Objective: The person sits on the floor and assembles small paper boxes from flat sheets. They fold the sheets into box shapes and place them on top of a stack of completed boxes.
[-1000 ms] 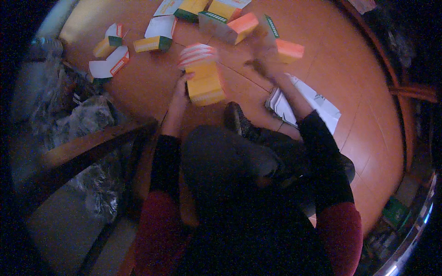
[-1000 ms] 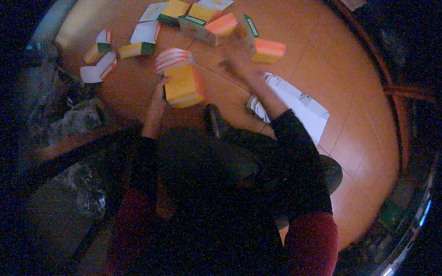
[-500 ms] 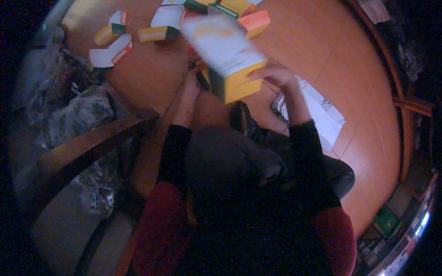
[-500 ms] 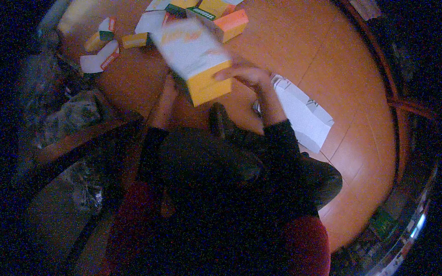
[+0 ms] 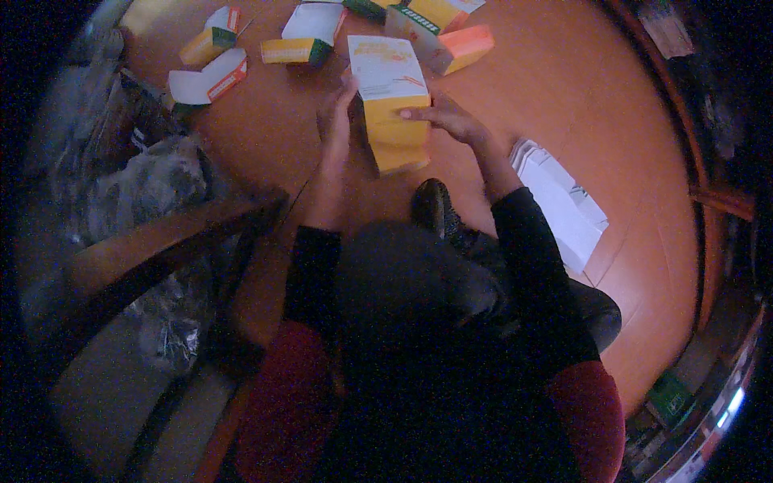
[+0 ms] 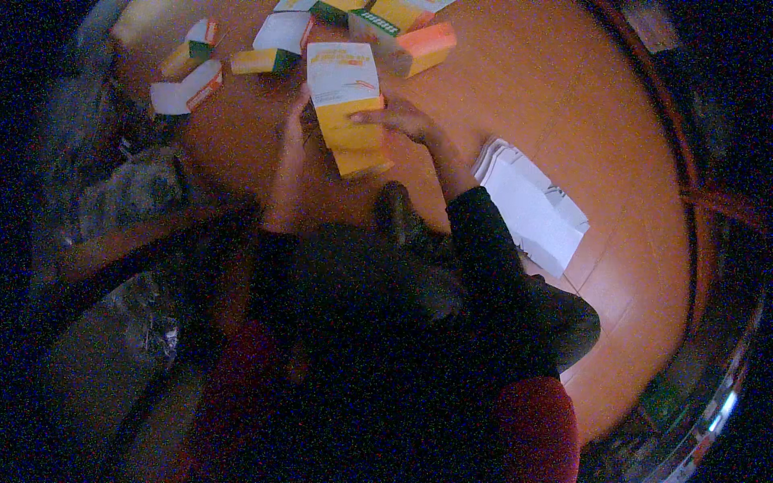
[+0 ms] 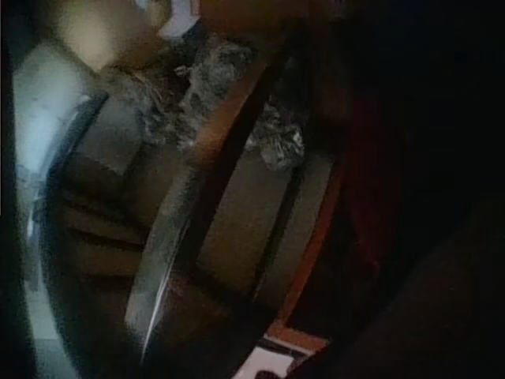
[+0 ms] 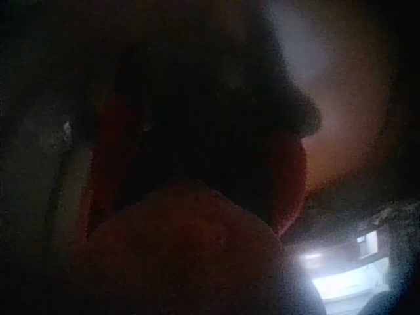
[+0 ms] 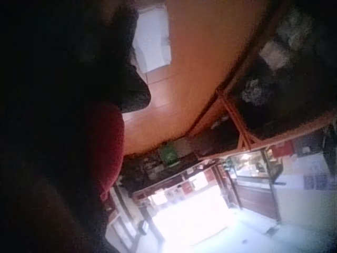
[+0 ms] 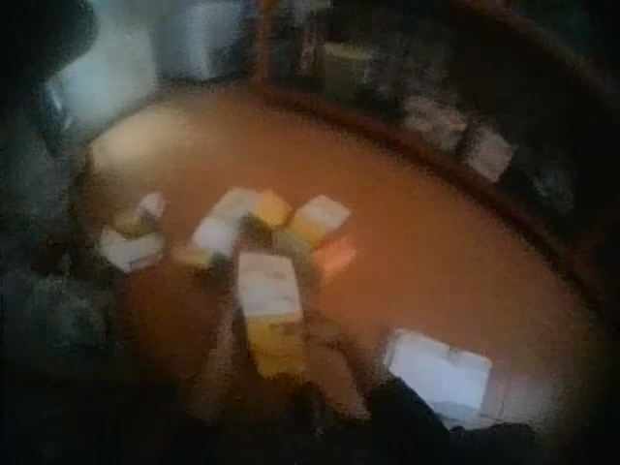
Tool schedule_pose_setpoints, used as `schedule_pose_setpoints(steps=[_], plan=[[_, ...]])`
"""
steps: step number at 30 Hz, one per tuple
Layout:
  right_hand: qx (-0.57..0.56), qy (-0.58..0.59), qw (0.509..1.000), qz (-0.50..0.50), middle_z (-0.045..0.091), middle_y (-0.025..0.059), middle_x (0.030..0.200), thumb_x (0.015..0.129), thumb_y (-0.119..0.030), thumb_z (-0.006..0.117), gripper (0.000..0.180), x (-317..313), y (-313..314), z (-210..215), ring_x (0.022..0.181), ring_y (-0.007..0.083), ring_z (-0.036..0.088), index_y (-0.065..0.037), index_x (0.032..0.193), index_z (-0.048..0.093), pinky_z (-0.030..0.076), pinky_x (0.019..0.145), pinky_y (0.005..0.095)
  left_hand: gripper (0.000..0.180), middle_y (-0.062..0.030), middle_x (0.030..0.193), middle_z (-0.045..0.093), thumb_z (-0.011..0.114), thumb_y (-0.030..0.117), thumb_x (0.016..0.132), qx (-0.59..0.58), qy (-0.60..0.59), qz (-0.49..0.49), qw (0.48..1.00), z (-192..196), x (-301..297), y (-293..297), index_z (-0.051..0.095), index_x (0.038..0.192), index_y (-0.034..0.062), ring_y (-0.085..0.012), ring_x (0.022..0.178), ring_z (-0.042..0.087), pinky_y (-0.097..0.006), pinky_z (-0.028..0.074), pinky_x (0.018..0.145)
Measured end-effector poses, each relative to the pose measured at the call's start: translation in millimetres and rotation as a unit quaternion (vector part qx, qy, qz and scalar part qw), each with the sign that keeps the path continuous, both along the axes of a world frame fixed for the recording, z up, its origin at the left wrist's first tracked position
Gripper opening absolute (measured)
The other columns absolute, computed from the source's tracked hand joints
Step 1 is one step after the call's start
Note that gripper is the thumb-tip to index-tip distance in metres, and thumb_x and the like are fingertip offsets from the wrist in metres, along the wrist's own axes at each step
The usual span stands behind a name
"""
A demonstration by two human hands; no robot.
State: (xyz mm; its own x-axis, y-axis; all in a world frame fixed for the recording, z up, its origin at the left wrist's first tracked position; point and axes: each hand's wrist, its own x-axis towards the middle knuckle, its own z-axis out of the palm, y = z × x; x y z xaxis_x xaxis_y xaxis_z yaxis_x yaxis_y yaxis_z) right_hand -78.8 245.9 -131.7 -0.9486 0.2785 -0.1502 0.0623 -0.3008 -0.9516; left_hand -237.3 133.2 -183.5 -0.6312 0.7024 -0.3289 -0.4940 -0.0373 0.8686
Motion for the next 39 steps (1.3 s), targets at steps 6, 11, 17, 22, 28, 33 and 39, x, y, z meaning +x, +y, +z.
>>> schedule_pose_setpoints(steps=[6, 11, 17, 22, 28, 33, 39], plan=[[0.062, 0.006, 0.998, -0.026, 0.045, 0.0061, 0.114, 0.06, -0.016, 0.072, 0.073, -7.7, -8.8, -5.6, 0.106, 0.0177, 0.042, -0.006, 0.12, 0.032, 0.034, 0.09, 0.0308, 0.037, -0.0096, 0.091, 0.058, 0.066, 0.01, 0.064, -0.073, 0.075, -0.062, 0.993, 58.7, -7.7, 8.8, 0.052, 0.097, -0.0019, -0.0182, 0.08, 0.056, -0.027, 0.043, 0.071], [0.136, 0.025, 0.99, -0.04, 0.045, 0.0057, 0.114, 0.058, -0.015, 0.074, 0.073, -9.8, -6.4, -18.3, 0.106, 0.0183, 0.041, -0.006, 0.118, 0.035, 0.034, 0.09, 0.0319, 0.038, -0.0099, 0.091, 0.057, 0.062, 0.004, 0.063, 0.006, 0.111, -0.112, 0.987, 58.0, -5.0, 26.5, 0.05, 0.1, -0.0016, -0.0192, 0.08, 0.056, -0.029, 0.044, 0.071], [0.077, -0.001, 0.993, -0.087, 0.049, 0.0082, 0.109, 0.056, -0.023, 0.075, 0.068, -9.0, -9.3, -5.8, 0.103, 0.0191, 0.044, -0.005, 0.112, 0.042, 0.035, 0.087, 0.0304, 0.044, -0.0094, 0.09, 0.058, 0.06, 0.003, 0.062, 0.023, 0.131, -0.057, 0.989, 48.4, -5.3, 13.3, 0.049, 0.103, -0.0024, -0.0189, 0.079, 0.056, -0.029, 0.044, 0.071], [0.209, -0.131, 0.962, -0.115, 0.052, 0.0133, 0.098, 0.063, -0.037, 0.068, 0.065, -5.2, -3.3, -4.1, 0.084, 0.025, 0.053, -0.003, 0.11, 0.039, 0.043, 0.071, 0.0342, 0.029, -0.008, 0.08, 0.06, 0.062, 0.012, 0.064, -0.049, 0.183, -0.004, 0.982, -26.1, -7.7, -17.1, 0.058, 0.088, -0.0023, -0.0179, 0.072, 0.058, -0.029, 0.044, 0.067], [0.421, -0.323, 0.838, -0.13, 0.048, 0.0196, 0.1, 0.072, -0.047, 0.052, 0.059, 4.1, -35.9, -23.0, 0.082, 0.0344, 0.053, -0.002, 0.107, 0.038, 0.043, 0.071, 0.04, 0.027, -0.008, 0.071, 0.061, 0.063, 0.023, 0.066, -0.168, 0.337, -0.032, 0.926, -86.7, 7.4, -26.7, 0.061, 0.078, -0.0009, -0.0203, 0.065, 0.058, -0.031, 0.044, 0.063], [0.44, -0.384, 0.778, -0.231, 0.042, 0.0208, 0.108, 0.077, -0.049, 0.043, 0.06, 21.6, -66.5, -68.2, 0.094, 0.0375, 0.047, -0.004, 0.116, 0.033, 0.037, 0.079, 0.047, 0.05, -0.0161, 0.096, 0.055, 0.064, 0.035, 0.065, -0.095, 0.238, -0.114, 0.96, -37.7, 22.3, -0.6, 0.054, 0.095, -0.0031, -0.0275, 0.088, 0.053, -0.033, 0.041, 0.072], [0.472, -0.437, 0.765, -0.035, 0.041, 0.02, 0.108, 0.081, -0.043, 0.04, 0.05, 9.6, -33.0, -46.1, 0.1, 0.0352, 0.042, -0.006, 0.114, 0.037, 0.035, 0.081, 0.0474, 0.083, -0.0275, 0.118, 0.028, 0.066, 0.041, 0.06, -0.151, 0.43, -0.048, 0.889, -71.9, 47.8, -12.8, 0.027, 0.116, -0.0049, -0.0391, 0.113, 0.024, -0.044, 0.025, 0.09]])
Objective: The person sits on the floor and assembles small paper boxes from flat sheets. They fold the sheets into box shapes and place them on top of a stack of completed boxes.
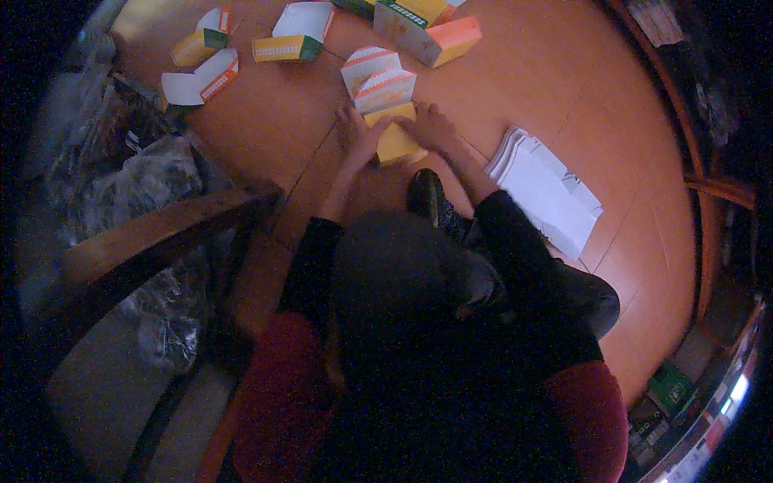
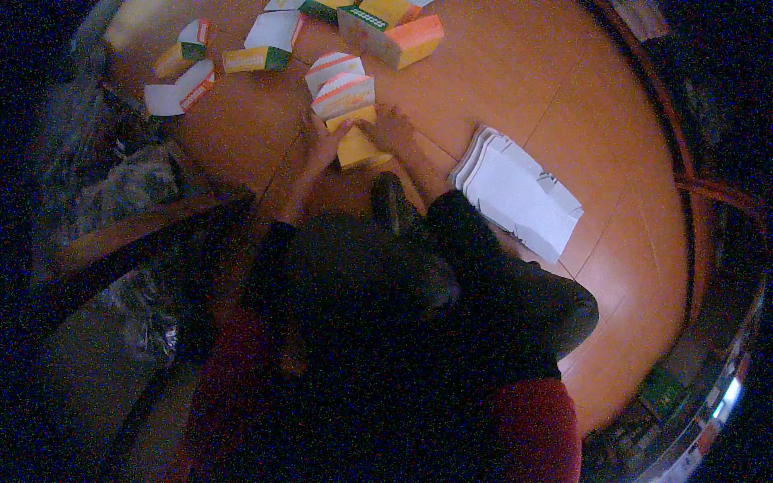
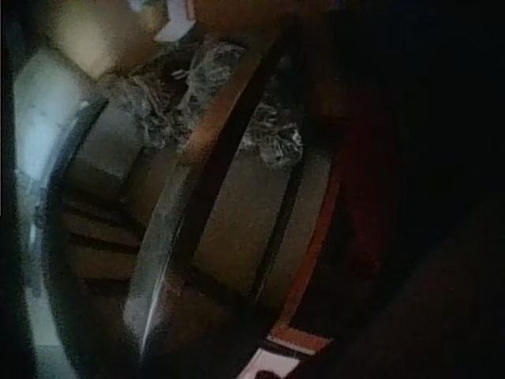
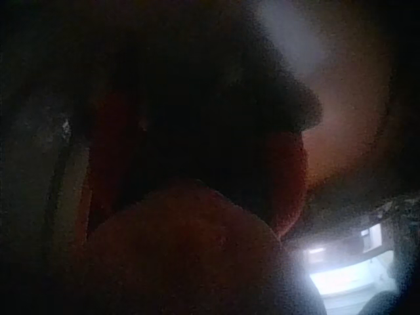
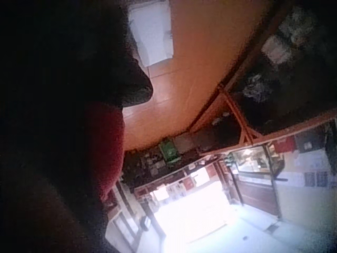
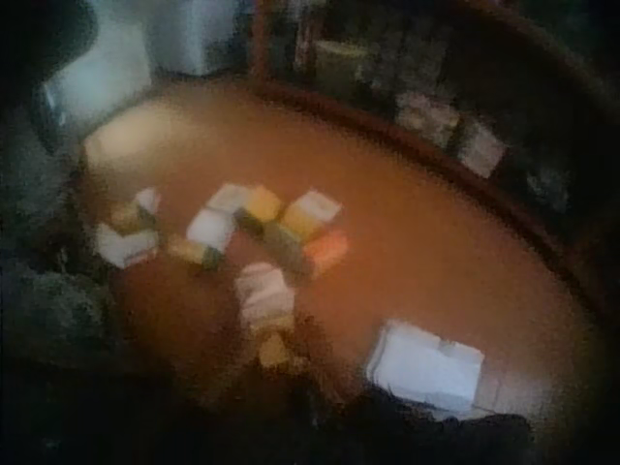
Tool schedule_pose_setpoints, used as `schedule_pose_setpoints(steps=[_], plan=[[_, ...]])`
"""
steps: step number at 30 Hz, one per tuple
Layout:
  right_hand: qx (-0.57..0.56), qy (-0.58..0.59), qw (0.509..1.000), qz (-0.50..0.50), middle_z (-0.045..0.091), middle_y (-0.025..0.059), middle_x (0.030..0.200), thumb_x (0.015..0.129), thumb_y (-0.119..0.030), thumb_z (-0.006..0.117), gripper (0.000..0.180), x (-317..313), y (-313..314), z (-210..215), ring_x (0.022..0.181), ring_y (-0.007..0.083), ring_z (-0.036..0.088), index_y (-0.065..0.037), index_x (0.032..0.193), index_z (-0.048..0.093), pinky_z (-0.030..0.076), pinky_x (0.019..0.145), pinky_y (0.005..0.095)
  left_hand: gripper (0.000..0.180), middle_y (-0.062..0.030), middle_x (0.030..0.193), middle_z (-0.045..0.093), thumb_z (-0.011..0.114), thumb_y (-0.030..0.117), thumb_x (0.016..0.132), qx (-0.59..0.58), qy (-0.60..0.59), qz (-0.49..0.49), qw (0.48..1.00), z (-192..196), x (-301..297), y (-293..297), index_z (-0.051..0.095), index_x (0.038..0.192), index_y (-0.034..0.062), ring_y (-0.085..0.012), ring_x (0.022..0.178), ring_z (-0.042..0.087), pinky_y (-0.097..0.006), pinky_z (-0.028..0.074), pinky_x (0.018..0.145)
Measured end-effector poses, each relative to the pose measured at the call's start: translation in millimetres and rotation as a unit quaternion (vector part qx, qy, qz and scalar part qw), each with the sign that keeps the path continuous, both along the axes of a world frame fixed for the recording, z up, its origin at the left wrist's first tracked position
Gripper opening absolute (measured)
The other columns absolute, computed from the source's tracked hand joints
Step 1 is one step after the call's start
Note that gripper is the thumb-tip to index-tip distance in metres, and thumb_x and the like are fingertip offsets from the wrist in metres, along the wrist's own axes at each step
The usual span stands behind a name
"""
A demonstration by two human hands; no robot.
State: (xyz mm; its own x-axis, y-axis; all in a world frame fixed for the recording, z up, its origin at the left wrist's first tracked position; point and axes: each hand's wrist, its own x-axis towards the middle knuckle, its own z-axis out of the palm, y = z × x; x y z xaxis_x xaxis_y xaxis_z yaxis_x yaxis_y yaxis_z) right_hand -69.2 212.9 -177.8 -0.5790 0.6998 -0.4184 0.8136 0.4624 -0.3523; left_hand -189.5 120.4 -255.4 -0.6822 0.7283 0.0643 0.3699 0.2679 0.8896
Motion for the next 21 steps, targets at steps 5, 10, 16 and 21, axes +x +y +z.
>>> schedule_pose_setpoints(steps=[5, 10, 16, 21], plan=[[0.476, 0.13, 0.866, 0.084, 0.047, 0.0105, 0.102, 0.076, -0.02, 0.051, 0.032, -22.8, 89.2, 44.6, 0.09, 0.0261, 0.048, -0.01, 0.105, 0.043, 0.036, 0.083, 0.0406, 0.085, -0.0238, 0.11, 0.036, 0.071, 0.032, 0.056, -0.056, 0.067, 0.081, 0.993, 6.2, 7.0, 5.8, 0.023, 0.117, -0.0017, -0.0373, 0.108, 0.03, -0.044, 0.023, 0.092], [0.505, 0.116, 0.824, 0.23, 0.054, 0.01, 0.089, 0.07, -0.02, 0.059, 0.032, -5.1, 132.5, 25.4, 0.087, 0.0233, 0.051, -0.011, 0.097, 0.046, 0.037, 0.079, 0.034, 0.082, -0.0224, 0.108, 0.038, 0.072, 0.017, 0.055, 0.013, -0.051, 0.035, 0.998, 47.5, 16.8, 6.2, 0.022, 0.117, -0.0003, -0.033, 0.103, 0.039, -0.037, 0.03, 0.089], [-0.104, 0.453, 0.881, -0.088, 0.056, 0.0086, 0.09, 0.072, -0.019, 0.06, 0.036, 36.6, 73.5, 143.5, 0.081, 0.0216, 0.056, -0.003, 0.101, 0.046, 0.044, 0.075, 0.0347, 0.073, -0.0177, 0.11, 0.04, 0.072, 0.017, 0.057, 0.139, -0.078, 0.14, 0.977, 5.7, 14.9, 1.0, 0.028, 0.113, -0.0016, -0.0297, 0.098, 0.042, -0.035, 0.031, 0.088], [-0.442, 0.443, 0.779, -0.038, 0.05, 0.0084, 0.108, 0.059, -0.011, 0.066, 0.06, 79.9, 29.5, 122.9, 0.1, 0.018, 0.046, -0.001, 0.113, 0.041, 0.034, 0.088, 0.0308, 0.055, -0.0126, 0.101, 0.048, 0.068, 0.02, 0.064, 0.053, 0.107, 0.111, 0.987, 38.4, 22.2, 4.9, 0.039, 0.104, -0.0038, -0.0257, 0.093, 0.045, -0.033, 0.033, 0.087]])
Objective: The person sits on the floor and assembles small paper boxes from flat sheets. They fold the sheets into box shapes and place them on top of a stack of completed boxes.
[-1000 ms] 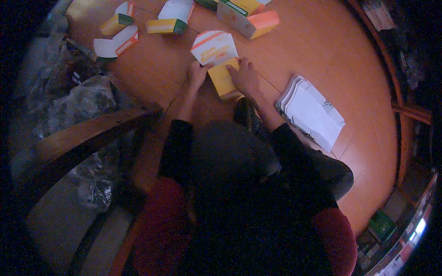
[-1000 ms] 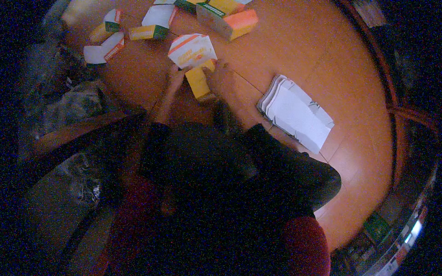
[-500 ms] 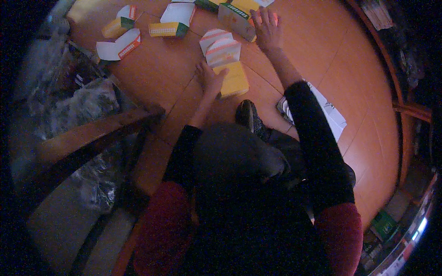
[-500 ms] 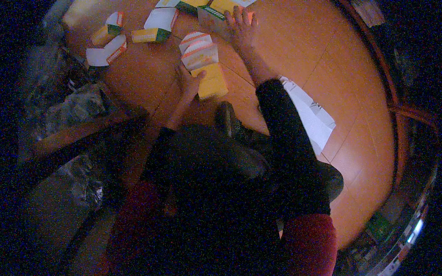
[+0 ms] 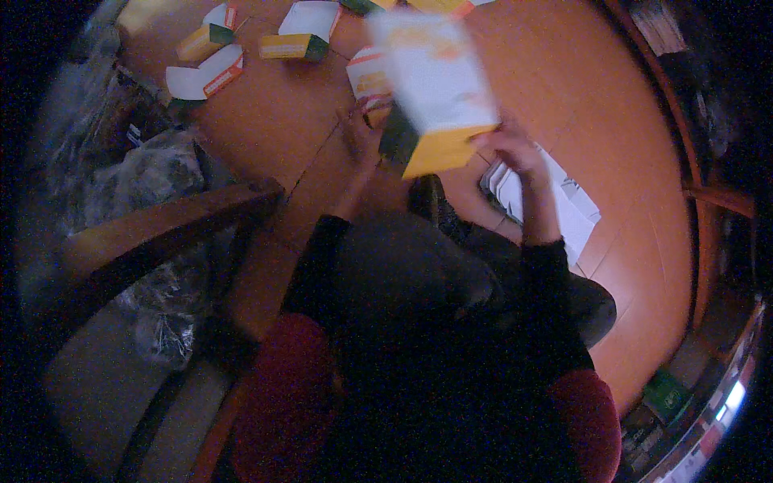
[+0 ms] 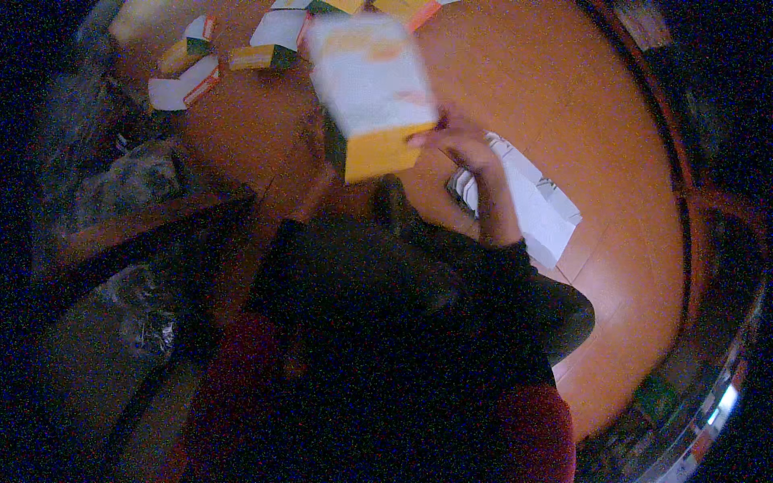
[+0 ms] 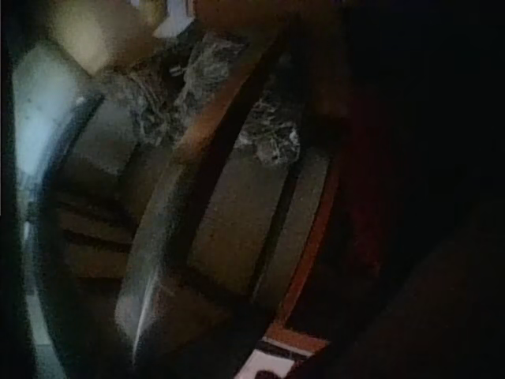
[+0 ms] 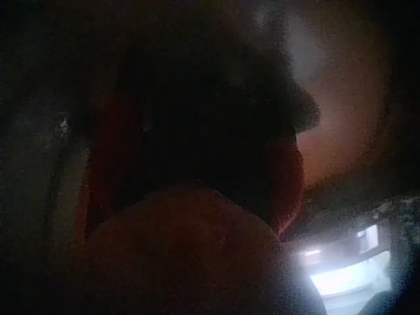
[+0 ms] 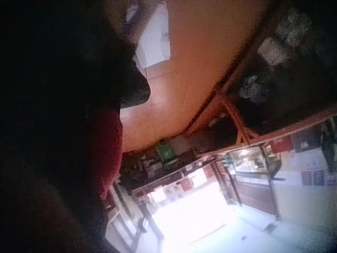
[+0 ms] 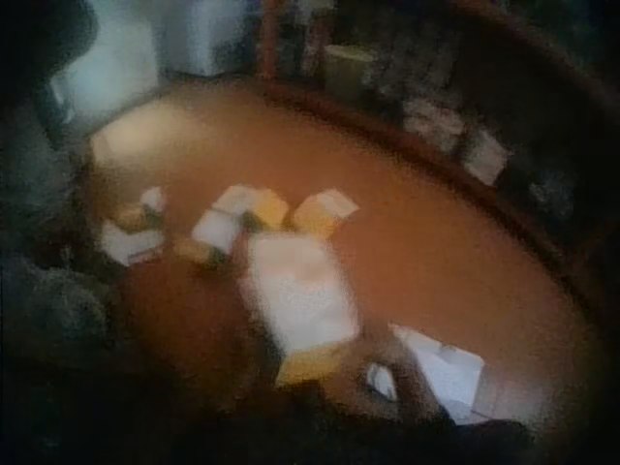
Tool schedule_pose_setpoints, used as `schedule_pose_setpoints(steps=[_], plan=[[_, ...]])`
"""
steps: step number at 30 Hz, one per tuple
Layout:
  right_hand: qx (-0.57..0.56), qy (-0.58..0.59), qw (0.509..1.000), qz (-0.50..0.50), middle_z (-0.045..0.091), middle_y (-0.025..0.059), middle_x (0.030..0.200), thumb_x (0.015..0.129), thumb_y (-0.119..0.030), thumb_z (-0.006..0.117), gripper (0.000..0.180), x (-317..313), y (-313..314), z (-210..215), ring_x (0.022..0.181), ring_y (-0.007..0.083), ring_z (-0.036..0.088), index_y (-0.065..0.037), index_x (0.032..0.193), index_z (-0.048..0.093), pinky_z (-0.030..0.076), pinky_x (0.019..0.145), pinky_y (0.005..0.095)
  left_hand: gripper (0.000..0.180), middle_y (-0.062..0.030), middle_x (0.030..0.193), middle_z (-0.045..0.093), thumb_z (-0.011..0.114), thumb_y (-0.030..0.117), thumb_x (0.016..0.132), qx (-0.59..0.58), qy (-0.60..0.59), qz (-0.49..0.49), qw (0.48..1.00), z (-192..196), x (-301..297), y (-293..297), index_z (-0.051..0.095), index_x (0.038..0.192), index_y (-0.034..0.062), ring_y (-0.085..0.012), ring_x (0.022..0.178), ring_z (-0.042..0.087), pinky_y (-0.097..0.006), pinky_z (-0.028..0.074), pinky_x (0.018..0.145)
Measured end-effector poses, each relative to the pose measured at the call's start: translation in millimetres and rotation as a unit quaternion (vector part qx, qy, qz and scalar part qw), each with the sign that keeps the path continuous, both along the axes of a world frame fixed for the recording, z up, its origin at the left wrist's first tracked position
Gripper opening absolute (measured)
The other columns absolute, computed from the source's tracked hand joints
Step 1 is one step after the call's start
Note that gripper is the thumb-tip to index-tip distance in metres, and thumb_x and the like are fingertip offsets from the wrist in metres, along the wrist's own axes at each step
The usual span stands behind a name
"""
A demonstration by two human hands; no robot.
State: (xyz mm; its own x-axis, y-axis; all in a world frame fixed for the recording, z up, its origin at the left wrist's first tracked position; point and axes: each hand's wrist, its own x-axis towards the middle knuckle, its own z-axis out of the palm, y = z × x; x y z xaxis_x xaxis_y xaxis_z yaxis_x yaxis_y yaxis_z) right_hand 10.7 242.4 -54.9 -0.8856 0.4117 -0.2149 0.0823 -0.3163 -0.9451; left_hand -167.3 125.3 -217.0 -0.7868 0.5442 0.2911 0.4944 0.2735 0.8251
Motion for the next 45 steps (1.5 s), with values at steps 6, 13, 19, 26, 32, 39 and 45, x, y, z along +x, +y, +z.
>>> schedule_pose_setpoints(steps=[6, 13, 19, 26, 32, 39, 45], plan=[[0.004, 0.006, 0.997, 0.081, 0.049, 0.0059, 0.111, 0.059, -0.009, 0.065, 0.065, -41.4, -6.0, -64.5, 0.103, 0.0154, 0.043, -0.002, 0.117, 0.039, 0.03, 0.091, 0.0279, 0.047, -0.0104, 0.095, 0.051, 0.064, 0.023, 0.066, 0.037, -0.115, 0.009, 0.993, 1.6, -5.2, -7.0, 0.044, 0.1, -0.0025, -0.0222, 0.088, 0.047, -0.032, 0.035, 0.083], [-0.02, -0.001, 0.993, 0.116, 0.048, 0.0079, 0.111, 0.058, -0.013, 0.067, 0.065, -59.0, -1.7, -72.2, 0.102, 0.0148, 0.043, -0.001, 0.116, 0.039, 0.031, 0.09, 0.0283, 0.038, -0.008, 0.089, 0.054, 0.061, 0.026, 0.068, 0.133, -0.627, -0.122, 0.758, 39.8, -57.1, -16.7, 0.05, 0.094, -0.0009, -0.018, 0.081, 0.05, -0.03, 0.038, 0.079], [0.049, -0.01, 0.983, 0.179, 0.046, 0.009, 0.113, 0.06, -0.02, 0.069, 0.073, -67.8, 1.8, -73.1, 0.103, 0.0171, 0.043, -0.002, 0.12, 0.032, 0.032, 0.09, 0.0294, 0.032, -0.0061, 0.085, 0.056, 0.057, 0.024, 0.069, 0.028, -0.507, -0.18, 0.842, 87.5, -63.6, 0.6, 0.053, 0.091, 0.0006, -0.0147, 0.075, 0.052, -0.028, 0.042, 0.07], [-0.106, -0.024, 0.99, -0.088, 0.05, 0.0093, 0.104, 0.075, -0.025, 0.056, 0.05, -68.6, 12.0, -97.1, 0.09, 0.0189, 0.049, -0.002, 0.115, 0.037, 0.04, 0.076, 0.0296, 0.034, -0.0056, 0.087, 0.056, 0.054, 0.01, 0.064, -0.018, -0.301, -0.295, 0.907, 67.6, -72.2, 18.8, 0.051, 0.097, 0.0009, -0.0149, 0.078, 0.053, -0.027, 0.042, 0.07], [-0.111, -0.014, 0.992, -0.066, 0.049, 0.0111, 0.107, 0.078, -0.022, 0.053, 0.043, -70.6, 20.2, -110.3, 0.093, 0.0205, 0.05, -0.001, 0.113, 0.041, 0.041, 0.078, 0.0297, 0.035, -0.0061, 0.082, 0.056, 0.054, 0.004, 0.062, -0.014, -0.339, -0.296, 0.893, 69.2, -59.0, 22.4, 0.049, 0.096, 0.0015, -0.0148, 0.065, 0.054, -0.025, 0.045, 0.049], [0.167, -0.112, 0.967, -0.156, 0.055, 0.0142, 0.094, 0.072, -0.04, 0.056, 0.056, -64.4, 7.8, -82.1, 0.083, 0.0244, 0.055, 0.004, 0.106, 0.046, 0.045, 0.072, 0.0342, 0.031, -0.008, 0.083, 0.057, 0.057, 0.003, 0.063, -0.05, -0.387, -0.173, 0.904, 22.6, -39.0, 30.3, 0.052, 0.093, 0.0029, -0.0173, 0.069, 0.057, -0.026, 0.046, 0.043], [0.435, -0.348, 0.819, -0.136, 0.058, 0.0167, 0.088, 0.069, -0.057, 0.049, 0.065, -69.7, 30.9, -100.7, 0.081, 0.028, 0.056, 0.002, 0.094, 0.055, 0.043, 0.074, 0.0346, 0.027, -0.012, 0.08, 0.059, 0.058, 0.011, 0.067, -0.062, -0.106, -0.199, 0.972, 19.1, -27.6, 46.2, 0.054, 0.092, 0.0014, -0.0233, 0.077, 0.058, -0.035, 0.046, 0.063]])
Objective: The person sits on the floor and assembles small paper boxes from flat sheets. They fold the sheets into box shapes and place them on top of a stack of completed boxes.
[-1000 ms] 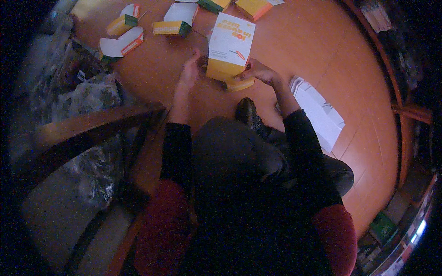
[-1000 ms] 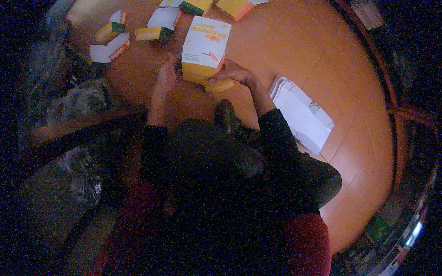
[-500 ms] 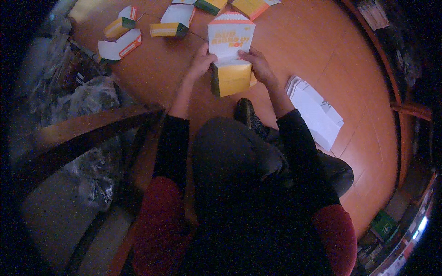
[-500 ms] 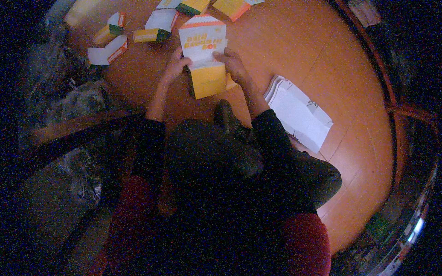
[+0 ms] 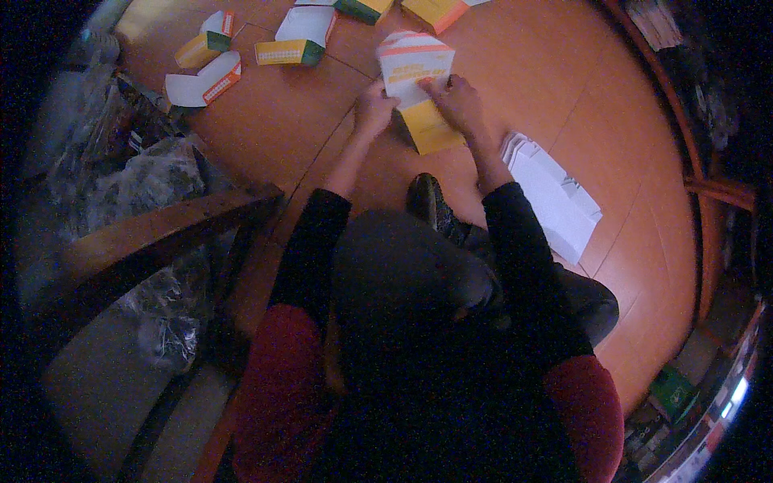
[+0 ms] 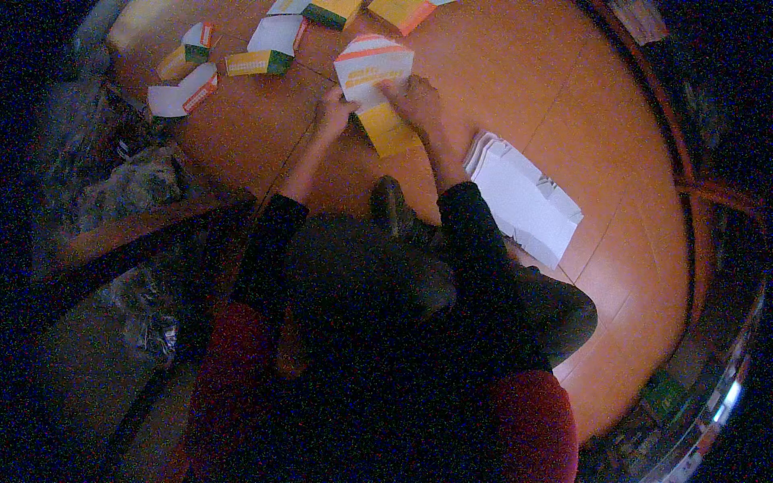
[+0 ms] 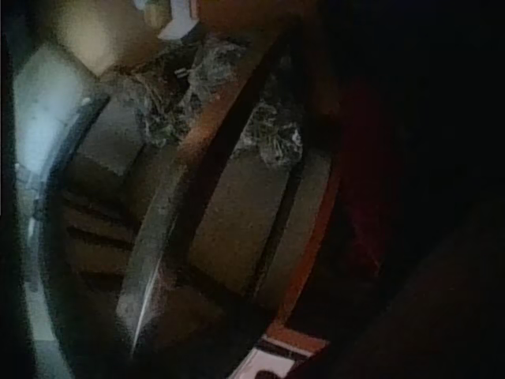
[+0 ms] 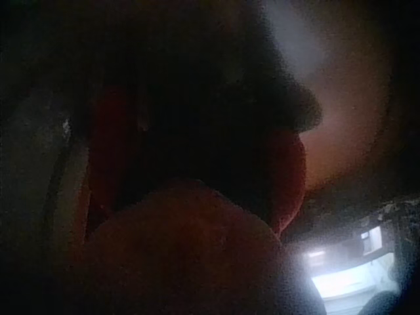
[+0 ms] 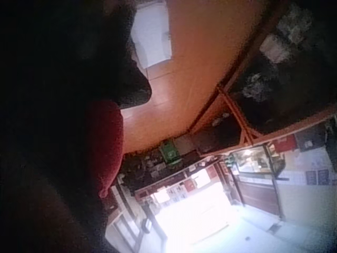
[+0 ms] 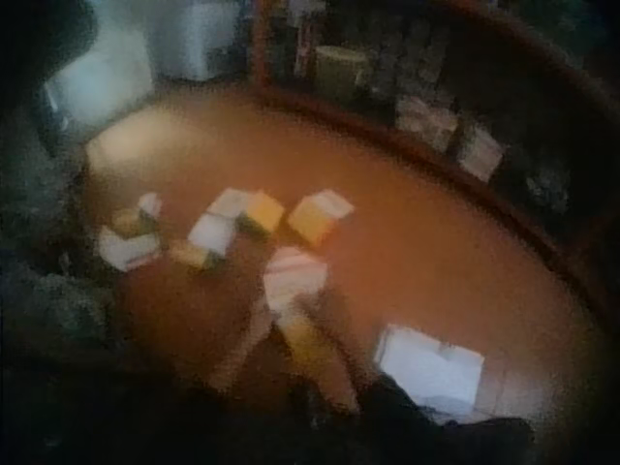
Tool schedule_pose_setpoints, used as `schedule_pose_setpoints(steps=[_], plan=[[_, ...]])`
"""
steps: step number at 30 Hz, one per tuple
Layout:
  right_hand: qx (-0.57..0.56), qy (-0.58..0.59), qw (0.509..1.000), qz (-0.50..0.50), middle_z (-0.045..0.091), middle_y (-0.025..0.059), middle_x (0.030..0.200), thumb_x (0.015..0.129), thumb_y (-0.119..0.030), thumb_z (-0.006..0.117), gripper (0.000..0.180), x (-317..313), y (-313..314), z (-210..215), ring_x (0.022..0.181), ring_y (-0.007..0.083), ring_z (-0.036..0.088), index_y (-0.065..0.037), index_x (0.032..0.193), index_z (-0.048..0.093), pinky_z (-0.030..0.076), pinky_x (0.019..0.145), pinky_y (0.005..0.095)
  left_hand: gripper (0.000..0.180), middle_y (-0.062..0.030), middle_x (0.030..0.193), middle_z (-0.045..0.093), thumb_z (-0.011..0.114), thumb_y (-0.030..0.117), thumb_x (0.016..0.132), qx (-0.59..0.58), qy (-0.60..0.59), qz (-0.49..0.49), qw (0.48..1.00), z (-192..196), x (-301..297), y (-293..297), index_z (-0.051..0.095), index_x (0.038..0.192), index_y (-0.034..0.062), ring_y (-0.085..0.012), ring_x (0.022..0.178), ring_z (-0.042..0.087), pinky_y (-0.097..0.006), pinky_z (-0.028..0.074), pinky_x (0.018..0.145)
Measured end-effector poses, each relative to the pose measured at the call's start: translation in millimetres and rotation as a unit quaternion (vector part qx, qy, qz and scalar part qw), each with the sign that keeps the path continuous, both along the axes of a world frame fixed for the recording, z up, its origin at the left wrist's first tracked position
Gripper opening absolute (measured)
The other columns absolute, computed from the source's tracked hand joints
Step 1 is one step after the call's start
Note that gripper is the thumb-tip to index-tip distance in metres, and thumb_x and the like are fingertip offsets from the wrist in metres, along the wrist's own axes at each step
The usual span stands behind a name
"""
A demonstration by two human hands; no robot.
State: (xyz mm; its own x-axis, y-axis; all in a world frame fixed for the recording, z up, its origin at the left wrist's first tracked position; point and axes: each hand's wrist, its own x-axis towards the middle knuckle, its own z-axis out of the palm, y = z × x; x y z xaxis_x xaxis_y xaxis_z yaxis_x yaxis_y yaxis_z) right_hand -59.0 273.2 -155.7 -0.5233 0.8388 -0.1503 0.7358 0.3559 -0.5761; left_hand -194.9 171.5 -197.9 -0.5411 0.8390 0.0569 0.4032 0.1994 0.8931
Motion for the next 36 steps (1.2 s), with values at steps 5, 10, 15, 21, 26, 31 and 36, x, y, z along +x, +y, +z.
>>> schedule_pose_setpoints(steps=[5, 10, 15, 21, 26, 31, 36], plan=[[-0.151, 0.013, 0.988, -0.042, 0.058, 0.0179, 0.085, 0.069, -0.063, 0.042, 0.07, 0.0, -4.8, -4.8, 0.082, 0.0287, 0.056, 0.003, 0.091, 0.055, 0.041, 0.077, 0.0372, 0.029, -0.0141, 0.081, 0.059, 0.056, 0.025, 0.071, -0.002, 0.043, -0.045, 0.998, -13.1, -18.5, 16.2, 0.055, 0.09, 0.0037, -0.0265, 0.075, 0.057, -0.035, 0.043, 0.065], [0.014, -0.036, 0.99, -0.133, 0.05, 0.0214, 0.099, 0.075, -0.057, 0.039, 0.064, -22.7, -22.6, -26.9, 0.093, 0.0331, 0.049, 0.001, 0.103, 0.047, 0.04, 0.078, 0.0411, 0.034, -0.0138, 0.077, 0.059, 0.06, 0.032, 0.067, -0.074, 0.002, -0.003, 0.997, -37.9, -28.0, 15.1, 0.056, 0.088, 0.0049, -0.0265, 0.072, 0.057, -0.035, 0.043, 0.063], [0.107, -0.078, 0.984, -0.115, 0.045, 0.0195, 0.1, 0.078, -0.045, 0.042, 0.049, -34.3, -23.4, -40.2, 0.09, 0.0348, 0.048, -0.003, 0.104, 0.046, 0.042, 0.07, 0.043, 0.055, -0.0139, 0.089, 0.056, 0.069, 0.036, 0.056, -0.154, -0.164, 0.078, 0.971, -18.7, -8.2, 11.8, 0.05, 0.096, 0.0041, -0.0269, 0.076, 0.053, -0.035, 0.042, 0.068], [-0.24, 0.08, 0.961, 0.107, 0.056, 0.012, 0.082, 0.076, -0.042, 0.05, 0.04, -18.5, 24.0, -12.8, 0.071, 0.0206, 0.055, -0.005, 0.09, 0.054, 0.046, 0.055, 0.0318, 0.073, -0.0205, 0.113, 0.031, 0.073, 0.022, 0.057, -0.013, 0.095, 0.175, 0.98, 4.0, 44.4, -3.8, 0.029, 0.112, 0.0018, -0.0354, 0.11, 0.027, -0.044, 0.024, 0.09], [-0.286, 0.284, 0.901, -0.158, 0.057, 0.0072, 0.076, 0.071, -0.038, 0.058, 0.036, -19.2, 129.4, -34.5, 0.063, 0.0146, 0.052, -0.005, 0.084, 0.057, 0.044, 0.056, 0.028, 0.067, -0.0217, 0.122, 0.026, 0.066, 0.021, 0.062, -0.036, 0.242, 0.127, 0.961, 13.4, 54.0, -8.7, 0.032, 0.118, 0.0059, -0.0361, 0.111, 0.027, -0.05, 0.018, 0.092], [-0.229, 0.447, 0.847, -0.177, 0.056, 0.007, 0.075, 0.069, -0.035, 0.062, 0.038, -86.1, 139.2, -27.1, 0.062, 0.0153, 0.052, -0.003, 0.087, 0.055, 0.043, 0.055, 0.0287, 0.057, -0.012, 0.135, 0.013, 0.051, 0.023, 0.075, -0.186, 0.36, 0.064, 0.912, 13.6, 62.4, -19.9, 0.028, 0.125, 0.0072, -0.03, 0.124, 0.013, -0.06, 0.003, 0.093], [-0.307, 0.418, 0.84, -0.159, 0.055, 0.0082, 0.09, 0.071, -0.034, 0.061, 0.044, -83.8, 177.4, -51.0, 0.082, 0.0209, 0.053, -0.002, 0.098, 0.05, 0.045, 0.064, 0.0357, 0.045, -0.0112, 0.131, 0.024, 0.047, 0.02, 0.077, -0.147, 0.389, -0.003, 0.909, 7.1, 67.8, -18.8, 0.037, 0.119, 0.0075, -0.0265, 0.119, 0.025, -0.06, 0.01, 0.091]])
